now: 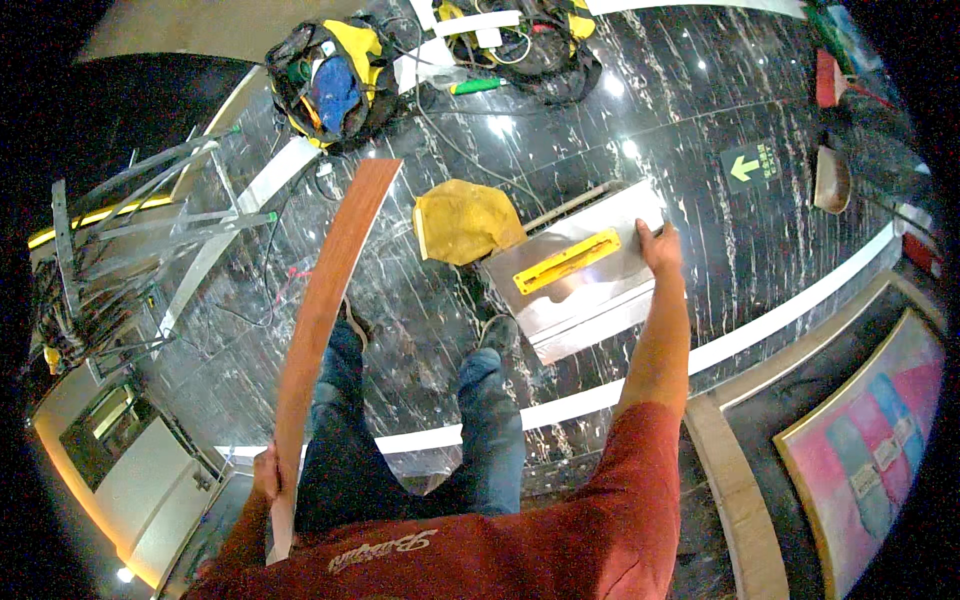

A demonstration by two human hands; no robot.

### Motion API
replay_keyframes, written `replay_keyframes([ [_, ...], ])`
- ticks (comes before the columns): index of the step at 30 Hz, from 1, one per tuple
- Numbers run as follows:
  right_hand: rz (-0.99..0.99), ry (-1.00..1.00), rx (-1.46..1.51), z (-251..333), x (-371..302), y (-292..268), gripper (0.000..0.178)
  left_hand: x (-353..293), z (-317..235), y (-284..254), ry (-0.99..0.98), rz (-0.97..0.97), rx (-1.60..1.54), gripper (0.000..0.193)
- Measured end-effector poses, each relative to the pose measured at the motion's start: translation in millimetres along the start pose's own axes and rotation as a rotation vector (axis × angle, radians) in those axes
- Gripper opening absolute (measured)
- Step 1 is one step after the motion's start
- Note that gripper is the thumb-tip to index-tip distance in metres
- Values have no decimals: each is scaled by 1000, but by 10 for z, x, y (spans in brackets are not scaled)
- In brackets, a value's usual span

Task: The person marks a wooden plank with a pencil, cuts it using a table saw, and then fits it into a curved section of the floor. The person kneels on the floor to align and place the plank.

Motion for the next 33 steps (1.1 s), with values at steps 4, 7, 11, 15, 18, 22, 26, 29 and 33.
replay_keyframes([
  [4, -368, -157, 163, 109, -661, 229, 76, -19, -282, 84, -143, 77, -94, 59],
  [7, -380, -68, 391, 313, -1625, 633, 68, -79, -469, -35, -88, 90, 20, 56],
  [11, -58, -144, 553, 1008, -3495, 1404, 39, 251, -1162, -129, -195, 119, 403, 55],
  [15, 1018, -428, 262, 2189, -5497, 1947, 26, 873, -1394, -185, -8, 188, 472, 60],
  [18, 1200, -594, 54, 2682, -6015, 1775, 34, 1530, -1807, -42, -3, 209, 179, 58],
  [22, 1217, -371, 321, 3013, -6766, 1997, 33, 2089, -2537, -48, 226, 273, 352, 54],
  [26, 1234, -180, 455, 3146, -7200, 1873, 40, 2402, -3019, -42, 292, 406, 368, 48],
  [29, 1212, -76, 603, 3193, -7201, 1901, 42, 2460, -3003, -103, 216, 461, 179, 43],
  [33, 552, -500, 901, 2522, -6418, 2389, 25, 2528, -3076, -17, 134, 539, 111, 39],
])
Point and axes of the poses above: each hand's wrist, its own x-axis towards the middle knuckle, its own y-axis out of the palm, z = x × y, the point moved 6 cm from there along x, towards the middle knuckle, and after that the axes turned 14 degrees about z, right-handed, at the moved point
